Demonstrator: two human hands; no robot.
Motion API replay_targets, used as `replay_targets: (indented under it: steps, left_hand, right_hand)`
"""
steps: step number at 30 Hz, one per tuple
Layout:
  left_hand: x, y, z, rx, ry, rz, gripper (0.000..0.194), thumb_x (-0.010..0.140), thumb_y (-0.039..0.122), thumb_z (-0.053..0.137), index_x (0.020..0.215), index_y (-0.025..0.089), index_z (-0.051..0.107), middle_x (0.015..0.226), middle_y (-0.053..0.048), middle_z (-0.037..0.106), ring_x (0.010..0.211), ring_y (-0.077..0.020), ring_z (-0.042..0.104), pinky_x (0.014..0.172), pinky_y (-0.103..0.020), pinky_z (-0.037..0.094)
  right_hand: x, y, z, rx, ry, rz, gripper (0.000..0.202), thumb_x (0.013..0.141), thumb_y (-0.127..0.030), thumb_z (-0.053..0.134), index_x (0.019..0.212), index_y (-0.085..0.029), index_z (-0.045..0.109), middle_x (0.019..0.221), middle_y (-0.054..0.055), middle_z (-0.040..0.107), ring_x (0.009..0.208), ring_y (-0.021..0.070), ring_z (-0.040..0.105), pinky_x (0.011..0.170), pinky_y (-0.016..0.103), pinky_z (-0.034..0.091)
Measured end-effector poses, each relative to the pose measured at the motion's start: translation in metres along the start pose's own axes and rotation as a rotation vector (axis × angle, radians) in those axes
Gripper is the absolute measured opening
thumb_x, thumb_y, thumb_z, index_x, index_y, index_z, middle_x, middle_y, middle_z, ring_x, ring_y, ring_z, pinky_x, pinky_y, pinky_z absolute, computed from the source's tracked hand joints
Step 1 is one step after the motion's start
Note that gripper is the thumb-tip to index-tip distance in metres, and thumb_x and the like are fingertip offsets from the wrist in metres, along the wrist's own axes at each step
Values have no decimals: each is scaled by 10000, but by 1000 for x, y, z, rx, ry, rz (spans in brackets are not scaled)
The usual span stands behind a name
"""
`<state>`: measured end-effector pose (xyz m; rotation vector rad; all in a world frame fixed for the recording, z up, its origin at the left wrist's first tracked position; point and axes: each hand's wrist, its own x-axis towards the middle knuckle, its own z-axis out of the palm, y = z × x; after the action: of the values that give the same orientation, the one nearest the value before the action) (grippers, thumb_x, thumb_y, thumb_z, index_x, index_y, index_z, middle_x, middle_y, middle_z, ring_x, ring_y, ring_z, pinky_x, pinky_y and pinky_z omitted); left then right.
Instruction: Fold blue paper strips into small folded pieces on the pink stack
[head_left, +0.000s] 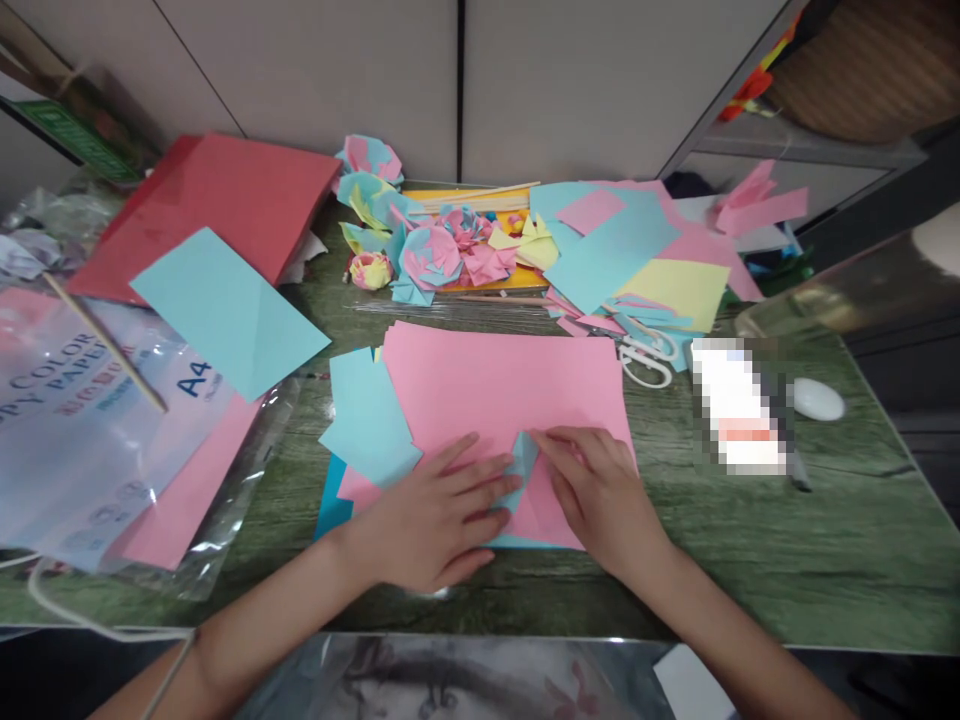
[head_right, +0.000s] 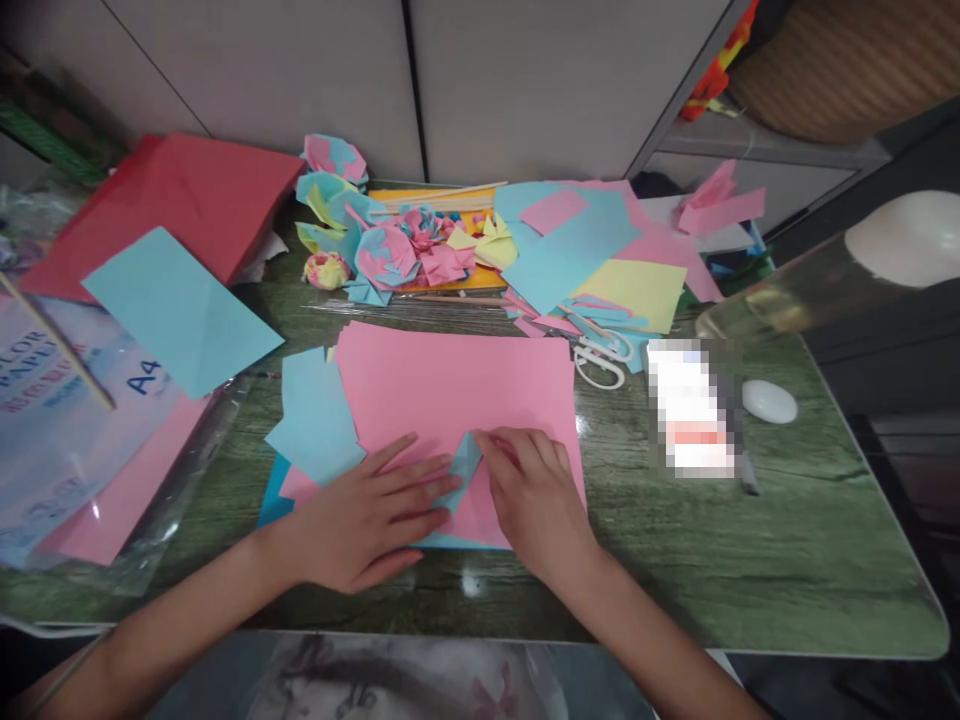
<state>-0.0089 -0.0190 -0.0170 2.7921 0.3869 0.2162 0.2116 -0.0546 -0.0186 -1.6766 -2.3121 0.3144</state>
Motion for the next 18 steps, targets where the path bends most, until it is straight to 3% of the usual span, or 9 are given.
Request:
replay_targets:
  steps: [6,11,18]
  left_hand:
    - [-12,-13,-9,-26,28,-37,331,777,314,442,1087,248,538,1211,-10,507,1236,-190,288,1049,-464,138]
    - [-13,-16,-5,-112,77,-28,251,769,285,457,958,225,610,1091,-17,593,1191,-179,363,1051,-426,177]
    - [-7,-7,7,-60,113,-75,215,784,349,465,802,192,610,1105,-56,573,1112,-198,438,1013,-424,246]
  right_hand:
    - [12,0,-2,-85,-32,61,358,810,-178,436,1161,-221,491,1054,95,531,952,231,442,748,381,360]
    - [18,-1,-3,39,-57,22,358,797,-164,442,1132,-267,513,1059,81,528,967,228,443,746,390,369]
    - [14,-6,2,232,-20,45,377,800,-130,407,1145,-253,496,1055,67,535,987,210,451,797,405,372]
